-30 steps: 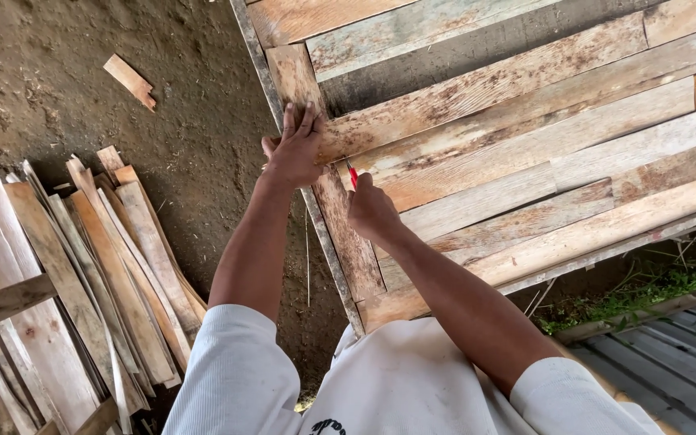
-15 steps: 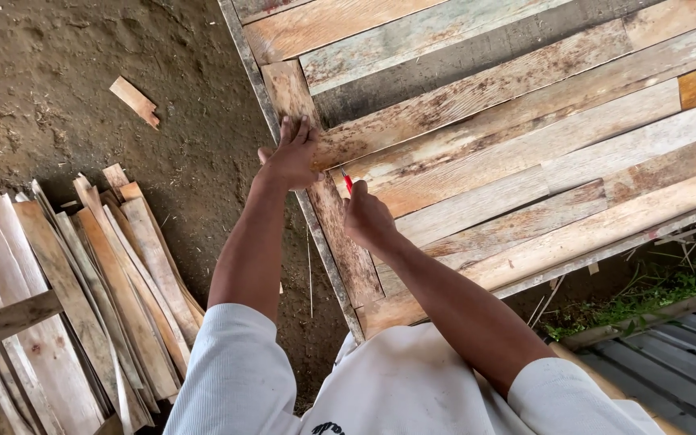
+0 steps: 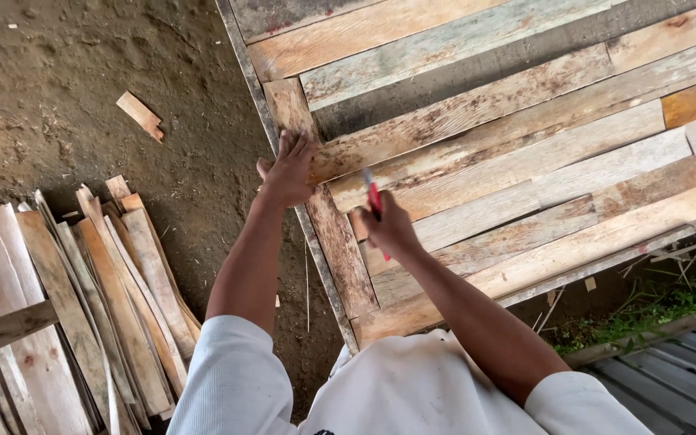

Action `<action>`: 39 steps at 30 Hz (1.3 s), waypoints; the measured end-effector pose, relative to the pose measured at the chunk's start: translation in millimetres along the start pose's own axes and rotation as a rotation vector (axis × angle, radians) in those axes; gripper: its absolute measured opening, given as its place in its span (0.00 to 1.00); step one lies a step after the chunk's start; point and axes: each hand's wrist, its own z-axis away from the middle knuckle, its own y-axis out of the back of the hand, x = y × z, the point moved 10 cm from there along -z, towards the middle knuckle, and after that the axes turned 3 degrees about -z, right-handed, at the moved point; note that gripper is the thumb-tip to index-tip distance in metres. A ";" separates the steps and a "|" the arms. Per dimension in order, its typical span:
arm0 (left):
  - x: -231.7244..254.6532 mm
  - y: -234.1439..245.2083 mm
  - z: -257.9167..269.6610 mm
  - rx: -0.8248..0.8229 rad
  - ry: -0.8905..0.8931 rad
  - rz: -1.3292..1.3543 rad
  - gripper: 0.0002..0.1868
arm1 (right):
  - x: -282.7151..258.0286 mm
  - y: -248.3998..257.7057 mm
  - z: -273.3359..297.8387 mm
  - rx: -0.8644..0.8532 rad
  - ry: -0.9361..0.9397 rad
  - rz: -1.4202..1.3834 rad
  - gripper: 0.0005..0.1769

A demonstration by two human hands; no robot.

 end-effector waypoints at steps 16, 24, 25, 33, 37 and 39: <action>119.1 47.4 -27.9 0.178 -0.052 0.101 0.54 | -3.0 204.4 -96.4 0.544 0.372 -0.653 0.14; 169.7 14.2 -123.8 0.159 -0.009 -0.017 0.52 | 51.4 281.1 -180.4 0.564 0.151 -0.544 0.15; 174.5 14.1 -132.9 0.160 -0.002 -0.008 0.52 | 49.1 288.3 -186.8 0.557 0.152 -0.535 0.15; 178.5 4.4 -146.8 0.159 0.038 -0.020 0.48 | 33.4 297.3 -192.9 0.509 0.020 -0.313 0.17; 177.3 -1.3 -143.7 0.191 0.011 -0.017 0.44 | 8.7 275.9 -174.1 0.429 0.044 -0.201 0.23; 171.7 -7.4 -150.1 0.232 0.059 -0.049 0.34 | -7.5 256.1 -165.6 0.352 0.073 -0.051 0.18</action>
